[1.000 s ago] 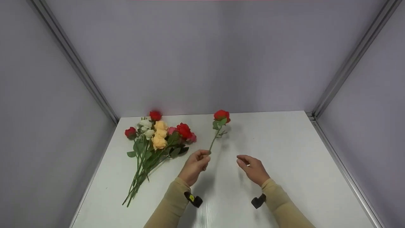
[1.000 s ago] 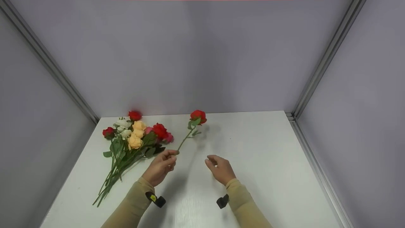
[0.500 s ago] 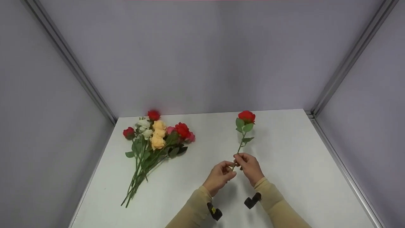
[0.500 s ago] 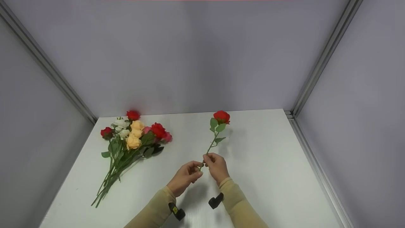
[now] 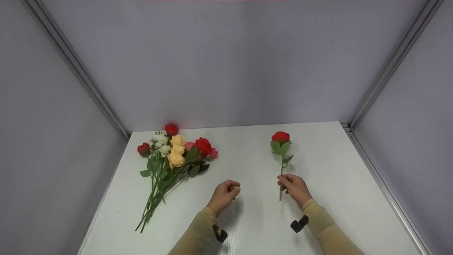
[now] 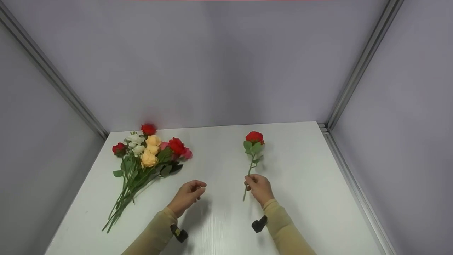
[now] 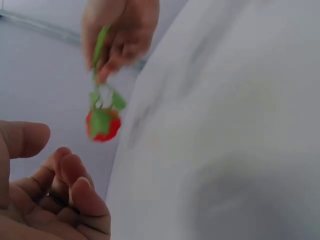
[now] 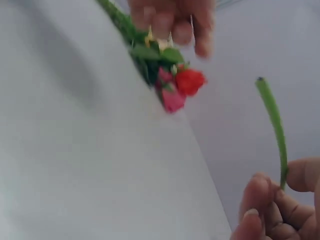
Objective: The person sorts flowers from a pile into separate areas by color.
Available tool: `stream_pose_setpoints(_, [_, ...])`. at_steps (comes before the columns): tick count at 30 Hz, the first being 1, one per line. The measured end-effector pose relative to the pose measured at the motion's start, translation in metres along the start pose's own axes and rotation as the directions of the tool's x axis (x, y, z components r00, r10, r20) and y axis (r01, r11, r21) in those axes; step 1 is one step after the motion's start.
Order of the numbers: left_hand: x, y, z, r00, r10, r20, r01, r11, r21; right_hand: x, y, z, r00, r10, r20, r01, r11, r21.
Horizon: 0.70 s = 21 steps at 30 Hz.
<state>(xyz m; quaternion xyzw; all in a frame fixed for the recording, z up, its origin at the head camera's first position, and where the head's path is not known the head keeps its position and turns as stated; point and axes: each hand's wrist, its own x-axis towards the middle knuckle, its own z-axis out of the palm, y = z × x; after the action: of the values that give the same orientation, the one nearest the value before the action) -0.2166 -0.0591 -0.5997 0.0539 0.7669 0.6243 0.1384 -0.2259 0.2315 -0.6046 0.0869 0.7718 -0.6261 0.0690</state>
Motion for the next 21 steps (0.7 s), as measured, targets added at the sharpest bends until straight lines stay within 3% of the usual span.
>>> stream_pose_setpoints(4, [-0.003, -0.013, -0.045, 0.994, -0.04, -0.106, 0.048, 0.996, 0.073, 0.004, 0.013, -0.043, 0.999, 0.039, -0.029, -0.041, 0.996, -0.083])
stream_pose_setpoints(8, [-0.01, -0.031, -0.094, 0.965, -0.044, -0.257, 0.096, 0.977, 0.191, 0.008, 0.025, -0.087, 0.995, 0.054, -0.086, -0.07, 0.977, -0.2])
stream_pose_setpoints(12, [-0.019, -0.05, -0.143, 0.905, -0.005, -0.424, 0.174, 0.917, 0.36, 0.009, 0.036, -0.127, 0.986, 0.028, -0.163, -0.072, 0.959, -0.273])
stream_pose_setpoints(15, [-0.026, -0.061, -0.174, 0.853, 0.002, -0.523, 0.252, 0.874, 0.415, 0.01, 0.043, -0.151, 0.972, 0.005, -0.234, -0.082, 0.943, -0.323])
stream_pose_setpoints(18, [-0.031, -0.068, -0.195, 0.798, 0.01, -0.603, 0.307, 0.853, 0.421, 0.009, 0.05, -0.171, 0.953, 0.012, -0.303, -0.128, 0.921, -0.368])
stream_pose_setpoints(21, [-0.032, -0.074, -0.206, 0.751, 0.04, -0.659, 0.339, 0.834, 0.436, 0.01, 0.055, -0.187, 0.933, 0.034, -0.359, -0.181, 0.905, -0.385])
